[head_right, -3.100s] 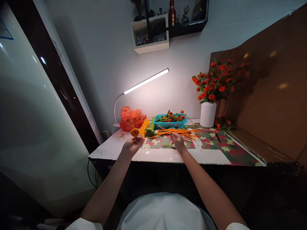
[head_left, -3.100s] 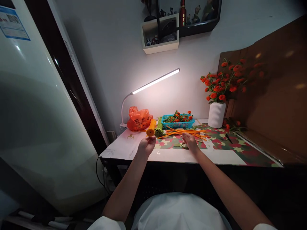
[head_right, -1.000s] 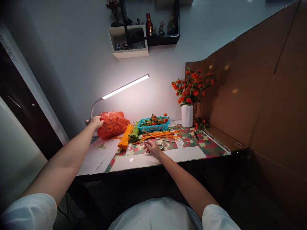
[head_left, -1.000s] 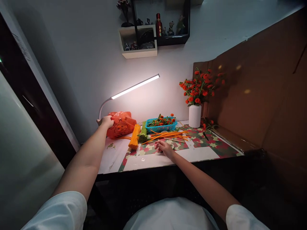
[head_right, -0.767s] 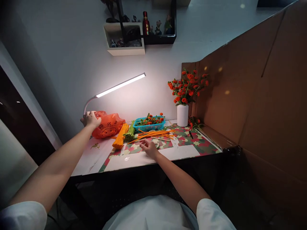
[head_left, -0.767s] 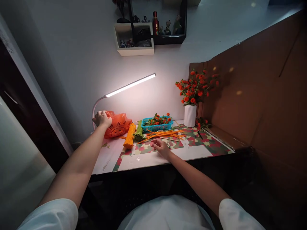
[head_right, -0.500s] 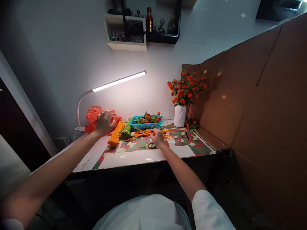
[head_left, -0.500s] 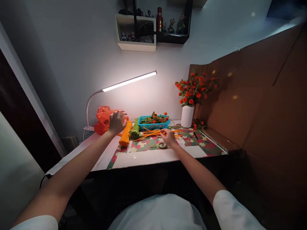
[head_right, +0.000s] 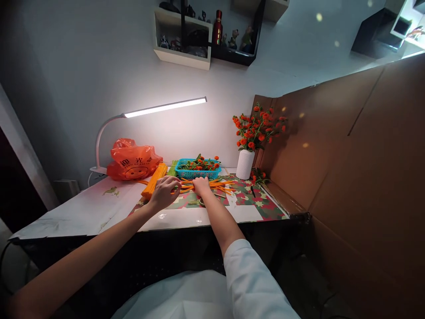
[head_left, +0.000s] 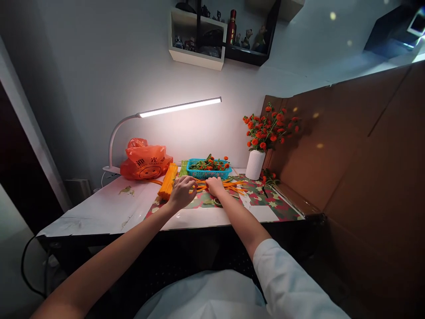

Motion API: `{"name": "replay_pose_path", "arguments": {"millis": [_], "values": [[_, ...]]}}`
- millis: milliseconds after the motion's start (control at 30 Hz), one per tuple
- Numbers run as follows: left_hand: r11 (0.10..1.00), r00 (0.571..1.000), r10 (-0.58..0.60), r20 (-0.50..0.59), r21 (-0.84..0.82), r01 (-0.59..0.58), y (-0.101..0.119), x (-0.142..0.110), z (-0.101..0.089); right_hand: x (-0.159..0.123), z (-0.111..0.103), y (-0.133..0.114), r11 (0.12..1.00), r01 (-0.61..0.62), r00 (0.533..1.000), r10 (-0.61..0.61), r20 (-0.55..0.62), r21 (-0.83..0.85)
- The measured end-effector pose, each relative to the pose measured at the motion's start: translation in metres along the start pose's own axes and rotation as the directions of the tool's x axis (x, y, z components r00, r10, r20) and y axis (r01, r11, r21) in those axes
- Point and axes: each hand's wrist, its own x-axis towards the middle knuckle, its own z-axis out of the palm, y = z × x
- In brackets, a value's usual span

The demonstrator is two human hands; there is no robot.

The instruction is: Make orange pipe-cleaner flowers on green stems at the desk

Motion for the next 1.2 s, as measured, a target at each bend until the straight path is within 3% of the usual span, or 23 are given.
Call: {"name": "replay_pose_path", "arguments": {"millis": [167, 433, 667, 867, 1000, 1200], "values": [[0.992, 0.994, -0.108, -0.025, -0.066, 0.106, -0.012, -0.007, -0.001, -0.005, -0.003, 0.012, 0.998, -0.019, 0.998, 0.016, -0.062, -0.052], [0.975, 0.974, -0.219, -0.054, -0.052, 0.216, -0.018, -0.013, 0.017, -0.004, -0.026, 0.038, 0.999, -0.049, 0.967, 0.043, -0.249, -0.015], [0.963, 0.963, -0.266, -0.034, -0.042, 0.265, -0.018, -0.018, 0.018, -0.001, -0.011, 0.011, 0.984, -0.145, 0.988, 0.139, 0.061, 0.103], [0.944, 0.944, -0.328, -0.027, -0.05, 0.326, -0.023, -0.021, 0.016, 0.007, -0.001, -0.009, 0.99, -0.093, 0.994, 0.086, 0.07, 0.101], [0.942, 0.942, -0.333, -0.038, -0.066, 0.33, -0.024, -0.021, 0.018, 0.005, -0.002, -0.008, 0.993, -0.065, 0.998, 0.066, -0.003, 0.094], [0.935, 0.929, -0.348, -0.124, -0.122, 0.333, -0.025, -0.02, 0.017, 0.005, -0.018, 0.01, 0.994, -0.044, 0.967, 0.067, -0.247, 0.097]]}}
